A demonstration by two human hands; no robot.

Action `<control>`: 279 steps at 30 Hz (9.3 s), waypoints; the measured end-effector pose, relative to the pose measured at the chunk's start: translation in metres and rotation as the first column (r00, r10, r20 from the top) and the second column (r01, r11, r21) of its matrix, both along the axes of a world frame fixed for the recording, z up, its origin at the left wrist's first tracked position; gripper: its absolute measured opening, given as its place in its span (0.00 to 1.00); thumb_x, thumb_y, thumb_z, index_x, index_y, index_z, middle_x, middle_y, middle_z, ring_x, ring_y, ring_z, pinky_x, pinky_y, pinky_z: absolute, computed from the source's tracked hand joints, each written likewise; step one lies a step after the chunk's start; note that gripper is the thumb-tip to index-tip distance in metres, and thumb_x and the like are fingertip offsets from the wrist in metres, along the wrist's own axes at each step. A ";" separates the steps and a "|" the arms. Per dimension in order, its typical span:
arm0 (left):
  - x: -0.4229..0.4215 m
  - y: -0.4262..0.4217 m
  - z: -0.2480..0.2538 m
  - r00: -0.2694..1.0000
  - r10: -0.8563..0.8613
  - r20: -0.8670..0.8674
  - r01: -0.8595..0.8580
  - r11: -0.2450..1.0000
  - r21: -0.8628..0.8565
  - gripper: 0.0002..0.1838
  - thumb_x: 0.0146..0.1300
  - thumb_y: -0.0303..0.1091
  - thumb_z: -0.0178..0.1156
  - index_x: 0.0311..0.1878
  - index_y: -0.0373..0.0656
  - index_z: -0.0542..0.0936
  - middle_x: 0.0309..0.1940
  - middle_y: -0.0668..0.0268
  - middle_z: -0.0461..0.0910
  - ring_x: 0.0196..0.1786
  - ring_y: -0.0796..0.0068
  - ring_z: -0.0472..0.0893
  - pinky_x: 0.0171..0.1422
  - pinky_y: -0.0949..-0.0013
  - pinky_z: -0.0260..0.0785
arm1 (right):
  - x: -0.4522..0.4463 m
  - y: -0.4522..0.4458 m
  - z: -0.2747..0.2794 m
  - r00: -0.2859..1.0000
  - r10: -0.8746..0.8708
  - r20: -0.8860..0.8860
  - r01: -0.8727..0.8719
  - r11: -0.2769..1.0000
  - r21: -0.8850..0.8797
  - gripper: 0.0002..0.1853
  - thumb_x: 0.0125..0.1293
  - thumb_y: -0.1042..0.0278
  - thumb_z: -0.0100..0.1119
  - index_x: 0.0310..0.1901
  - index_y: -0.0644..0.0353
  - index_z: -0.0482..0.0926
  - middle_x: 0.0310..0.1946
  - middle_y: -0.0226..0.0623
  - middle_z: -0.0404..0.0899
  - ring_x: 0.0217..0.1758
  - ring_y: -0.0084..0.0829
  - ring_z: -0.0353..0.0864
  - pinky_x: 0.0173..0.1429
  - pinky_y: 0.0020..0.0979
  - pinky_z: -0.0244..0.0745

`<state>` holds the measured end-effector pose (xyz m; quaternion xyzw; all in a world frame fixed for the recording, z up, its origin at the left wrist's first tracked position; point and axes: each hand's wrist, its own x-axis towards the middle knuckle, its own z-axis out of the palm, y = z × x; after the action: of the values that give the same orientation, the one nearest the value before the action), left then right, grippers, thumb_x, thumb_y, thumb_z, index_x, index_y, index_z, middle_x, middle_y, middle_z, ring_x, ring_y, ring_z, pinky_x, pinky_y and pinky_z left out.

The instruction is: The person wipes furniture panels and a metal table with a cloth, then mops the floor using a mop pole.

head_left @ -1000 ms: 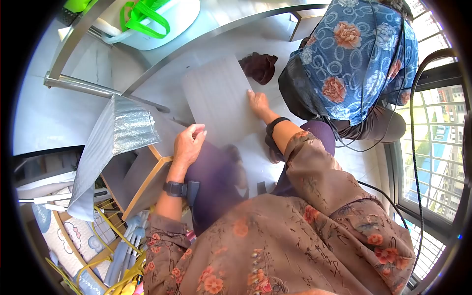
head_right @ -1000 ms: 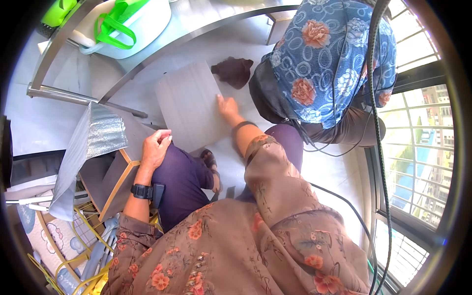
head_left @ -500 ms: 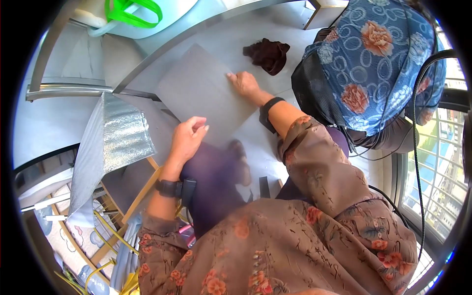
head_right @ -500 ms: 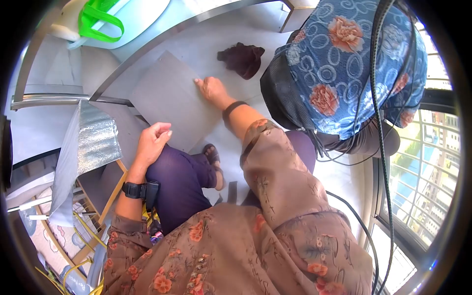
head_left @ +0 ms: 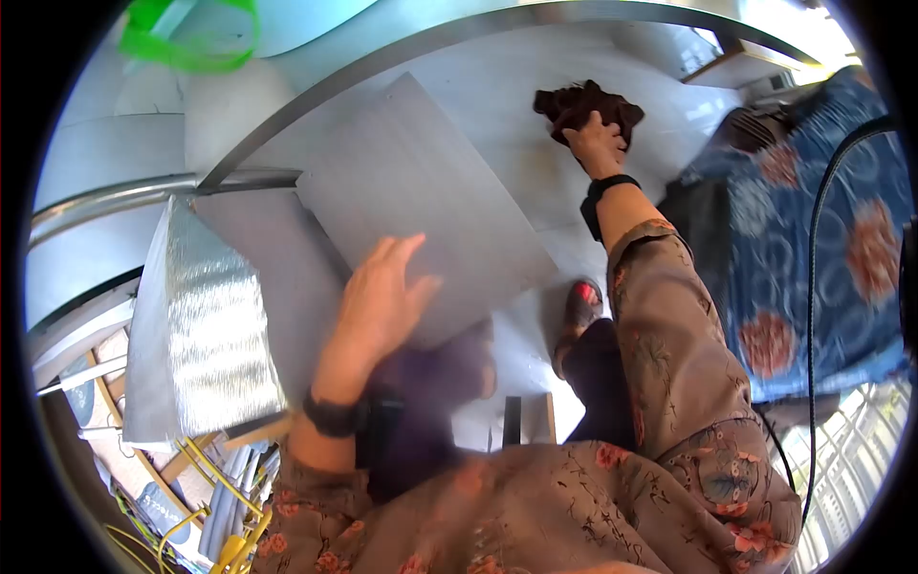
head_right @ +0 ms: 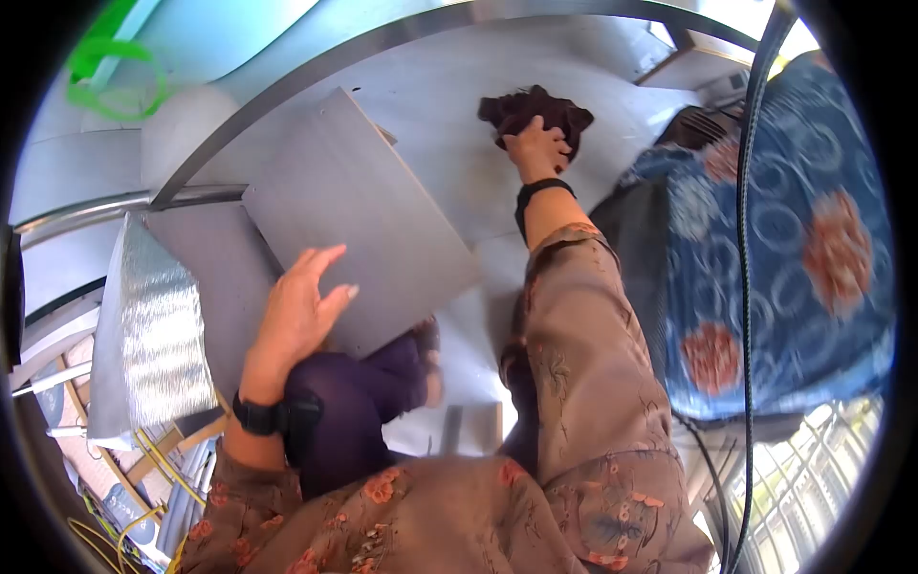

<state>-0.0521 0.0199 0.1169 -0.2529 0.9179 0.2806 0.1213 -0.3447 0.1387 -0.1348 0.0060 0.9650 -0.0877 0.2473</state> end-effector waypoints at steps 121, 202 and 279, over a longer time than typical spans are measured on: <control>0.104 0.073 -0.016 0.905 0.405 0.133 -0.396 0.682 0.615 0.20 0.54 0.33 0.58 0.51 0.41 0.72 0.35 0.58 0.77 0.38 0.58 0.77 0.43 0.60 0.70 | -0.035 -0.201 0.013 0.428 0.811 -0.398 -0.903 0.365 -0.227 0.17 0.56 0.65 0.54 0.47 0.59 0.77 0.41 0.44 0.80 0.45 0.36 0.79 0.48 0.33 0.73; 0.187 0.117 0.195 0.196 0.980 -0.017 -0.827 0.175 0.534 0.21 0.65 0.41 0.48 0.49 0.31 0.74 0.38 0.61 0.79 0.41 0.73 0.73 0.49 0.70 0.65 | 0.213 0.074 0.400 0.322 0.750 0.578 -0.352 0.662 -0.662 0.16 0.52 0.67 0.60 0.43 0.60 0.79 0.40 0.41 0.80 0.41 0.33 0.80 0.48 0.29 0.73; 0.384 0.387 0.203 -0.058 0.998 -0.036 -0.661 -0.011 0.750 0.13 0.62 0.31 0.54 0.46 0.31 0.75 0.34 0.68 0.78 0.35 0.83 0.75 0.39 0.77 0.69 | 0.418 0.287 0.446 0.206 0.947 0.247 -0.413 0.314 -0.855 0.29 0.47 0.90 0.49 0.55 0.62 0.70 0.48 0.40 0.74 0.51 0.29 0.75 0.56 0.23 0.67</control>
<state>0.3315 0.4070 0.3202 -0.6428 0.3744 0.5841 -0.3248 0.0733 0.4257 0.3109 -0.5089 0.5523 -0.2586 0.6075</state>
